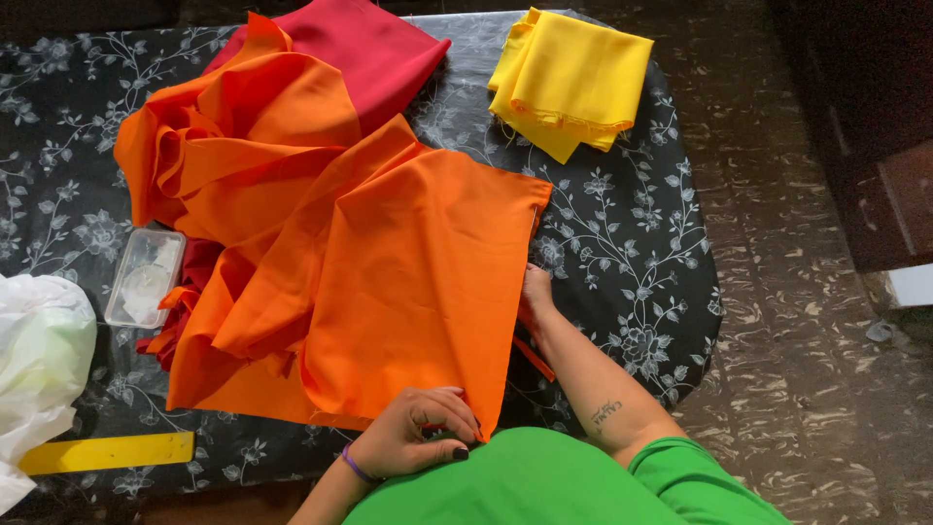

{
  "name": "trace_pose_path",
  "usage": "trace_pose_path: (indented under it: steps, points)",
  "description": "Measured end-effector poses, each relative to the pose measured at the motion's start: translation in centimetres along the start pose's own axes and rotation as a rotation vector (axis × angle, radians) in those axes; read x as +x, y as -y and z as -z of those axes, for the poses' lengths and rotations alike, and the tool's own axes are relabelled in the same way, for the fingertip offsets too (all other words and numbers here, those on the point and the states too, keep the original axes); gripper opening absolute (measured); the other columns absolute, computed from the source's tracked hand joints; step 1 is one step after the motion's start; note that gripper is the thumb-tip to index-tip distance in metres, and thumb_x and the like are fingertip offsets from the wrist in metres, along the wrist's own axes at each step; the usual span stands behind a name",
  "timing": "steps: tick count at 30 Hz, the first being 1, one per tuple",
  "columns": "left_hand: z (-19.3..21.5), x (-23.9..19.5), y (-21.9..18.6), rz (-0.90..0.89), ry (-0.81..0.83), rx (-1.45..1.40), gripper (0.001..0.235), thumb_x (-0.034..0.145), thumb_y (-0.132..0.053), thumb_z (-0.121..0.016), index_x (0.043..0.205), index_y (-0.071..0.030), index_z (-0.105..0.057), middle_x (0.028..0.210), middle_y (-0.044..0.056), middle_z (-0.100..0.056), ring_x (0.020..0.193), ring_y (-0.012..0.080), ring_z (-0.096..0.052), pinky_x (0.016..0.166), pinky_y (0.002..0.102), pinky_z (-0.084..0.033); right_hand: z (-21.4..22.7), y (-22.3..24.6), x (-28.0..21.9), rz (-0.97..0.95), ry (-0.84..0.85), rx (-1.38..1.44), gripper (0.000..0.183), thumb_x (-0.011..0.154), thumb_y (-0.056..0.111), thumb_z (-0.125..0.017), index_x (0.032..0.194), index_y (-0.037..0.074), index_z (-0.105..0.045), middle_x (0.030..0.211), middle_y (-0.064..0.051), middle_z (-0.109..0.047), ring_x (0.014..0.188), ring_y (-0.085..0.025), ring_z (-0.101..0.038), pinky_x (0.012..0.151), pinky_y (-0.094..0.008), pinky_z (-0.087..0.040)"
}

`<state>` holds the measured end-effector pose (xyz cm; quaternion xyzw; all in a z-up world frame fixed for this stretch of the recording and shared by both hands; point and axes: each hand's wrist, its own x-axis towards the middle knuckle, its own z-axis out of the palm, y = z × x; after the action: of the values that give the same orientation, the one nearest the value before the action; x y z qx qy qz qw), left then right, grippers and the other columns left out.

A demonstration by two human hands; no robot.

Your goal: The person uses scissors to cut a large piece of orange fabric on a table. They trim the edges and remove a strip from the fabric, then continue cutting along the edge to shape the material.

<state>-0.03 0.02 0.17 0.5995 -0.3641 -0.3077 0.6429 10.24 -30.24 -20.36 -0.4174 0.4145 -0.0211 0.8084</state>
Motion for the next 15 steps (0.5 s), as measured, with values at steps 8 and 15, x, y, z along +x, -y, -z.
trace_pose_path:
  steps: [8,15]
  points:
    - [0.0,-0.1,-0.1,-0.048,0.004,-0.038,0.026,0.099,-0.041,-0.079,0.096,-0.015,-0.082,0.098,0.004,-0.084,0.091,0.0194,-0.08,0.11,0.044,-0.054,0.0,0.0,0.5,0.002,-0.01,0.013,0.015,0.091,0.006,-0.077,0.099,-0.002,-0.067,0.083,-0.016,-0.073,0.068,-0.027,-0.071,0.057,-0.043,-0.061]
    - [0.1,-0.4,0.2,-0.001,0.007,-0.019,0.026,0.096,-0.043,-0.081,0.096,-0.017,-0.084,0.098,0.002,-0.085,0.095,0.0181,-0.082,0.115,0.046,-0.052,0.4,-0.1,1.3,0.01,-0.029,-0.036,0.014,0.091,0.005,-0.069,0.081,0.006,-0.059,0.068,-0.005,-0.059,0.055,-0.018,-0.054,0.046,-0.037,-0.043]
